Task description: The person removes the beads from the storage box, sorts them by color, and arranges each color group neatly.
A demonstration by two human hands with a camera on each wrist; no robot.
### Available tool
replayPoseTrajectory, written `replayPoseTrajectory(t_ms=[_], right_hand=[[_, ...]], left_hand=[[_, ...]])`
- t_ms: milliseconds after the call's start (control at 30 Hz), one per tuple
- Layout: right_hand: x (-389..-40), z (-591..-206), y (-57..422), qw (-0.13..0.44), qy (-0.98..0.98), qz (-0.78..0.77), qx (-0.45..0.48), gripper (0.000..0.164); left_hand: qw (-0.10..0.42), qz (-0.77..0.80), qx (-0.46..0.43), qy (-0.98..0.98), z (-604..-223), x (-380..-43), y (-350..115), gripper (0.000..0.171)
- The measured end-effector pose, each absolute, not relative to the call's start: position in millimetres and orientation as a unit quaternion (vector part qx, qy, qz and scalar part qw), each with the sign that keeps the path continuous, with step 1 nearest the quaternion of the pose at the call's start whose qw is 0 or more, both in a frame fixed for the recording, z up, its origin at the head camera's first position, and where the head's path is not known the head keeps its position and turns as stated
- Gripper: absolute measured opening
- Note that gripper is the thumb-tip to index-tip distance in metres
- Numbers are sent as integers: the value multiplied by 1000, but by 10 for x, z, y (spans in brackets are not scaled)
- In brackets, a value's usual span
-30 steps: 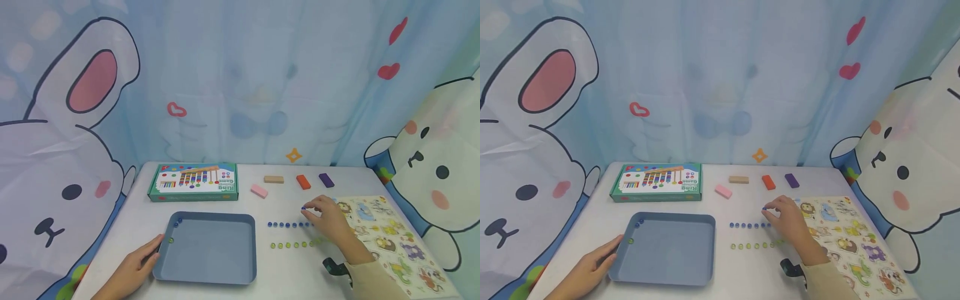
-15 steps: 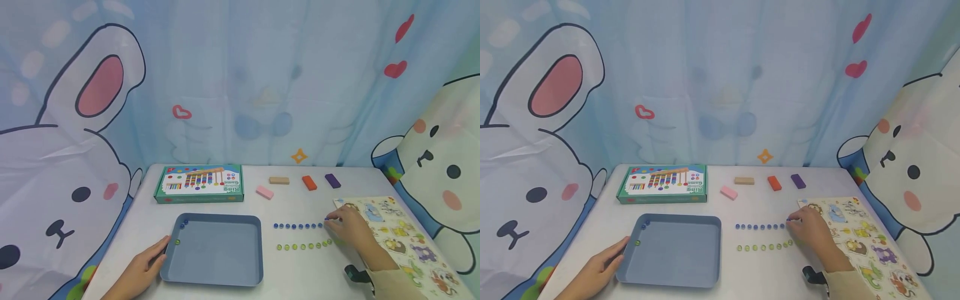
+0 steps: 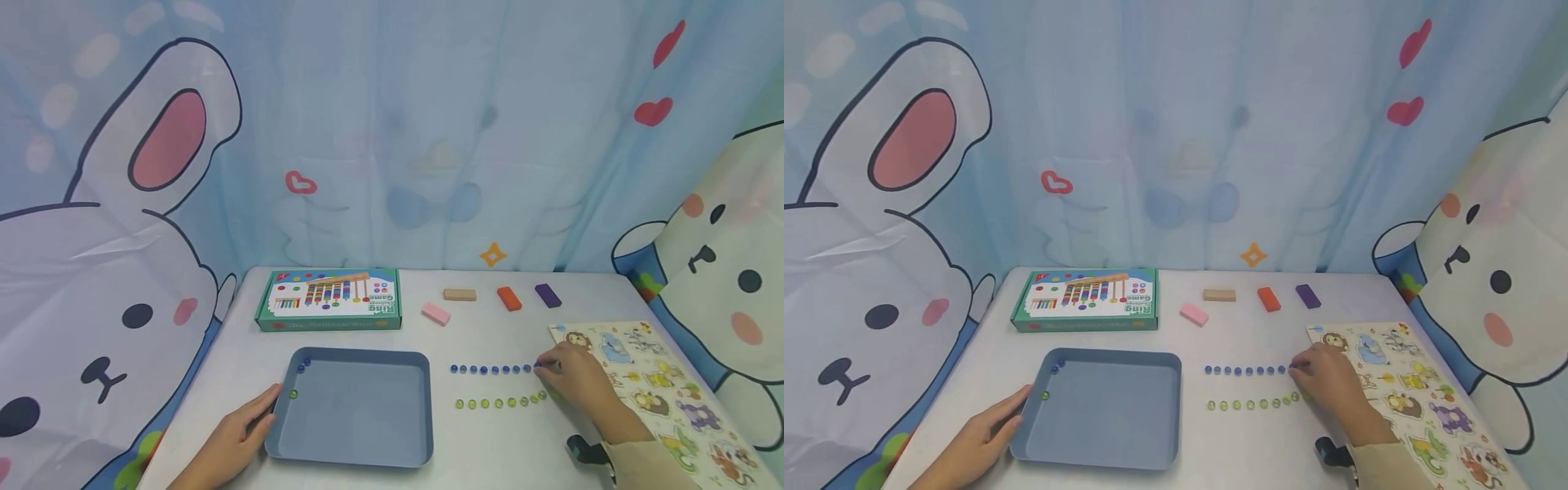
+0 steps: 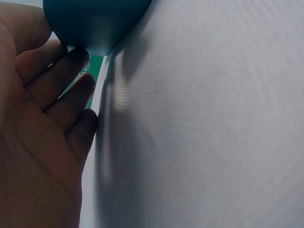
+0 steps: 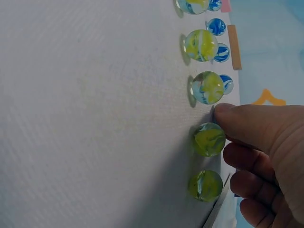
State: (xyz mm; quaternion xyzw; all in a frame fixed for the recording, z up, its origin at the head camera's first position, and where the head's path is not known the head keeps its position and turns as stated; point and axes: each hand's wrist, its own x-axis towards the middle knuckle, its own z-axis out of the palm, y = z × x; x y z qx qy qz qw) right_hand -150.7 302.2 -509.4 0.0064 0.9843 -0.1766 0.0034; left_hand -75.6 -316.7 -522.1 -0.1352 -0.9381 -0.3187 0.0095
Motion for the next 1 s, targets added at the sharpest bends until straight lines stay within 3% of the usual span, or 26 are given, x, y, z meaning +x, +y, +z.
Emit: replayPoseTrajectory(t_ms=[300,500,1000], right_hand=[[-1502,-5024,3038,0,981,-191,18,35],[-1468,-4833,2921,-61,976,-207,-13,32],[-1647,-4590,1639,-115,948,-252,-155,25]], left_hand=[[22,-316,-141,-938,-5200,-775,-3152,50],[16,-314,-137,-939,-5220,-782,-3158,50],[21,-317,-140,-938,-5200,-755,-3152,49]])
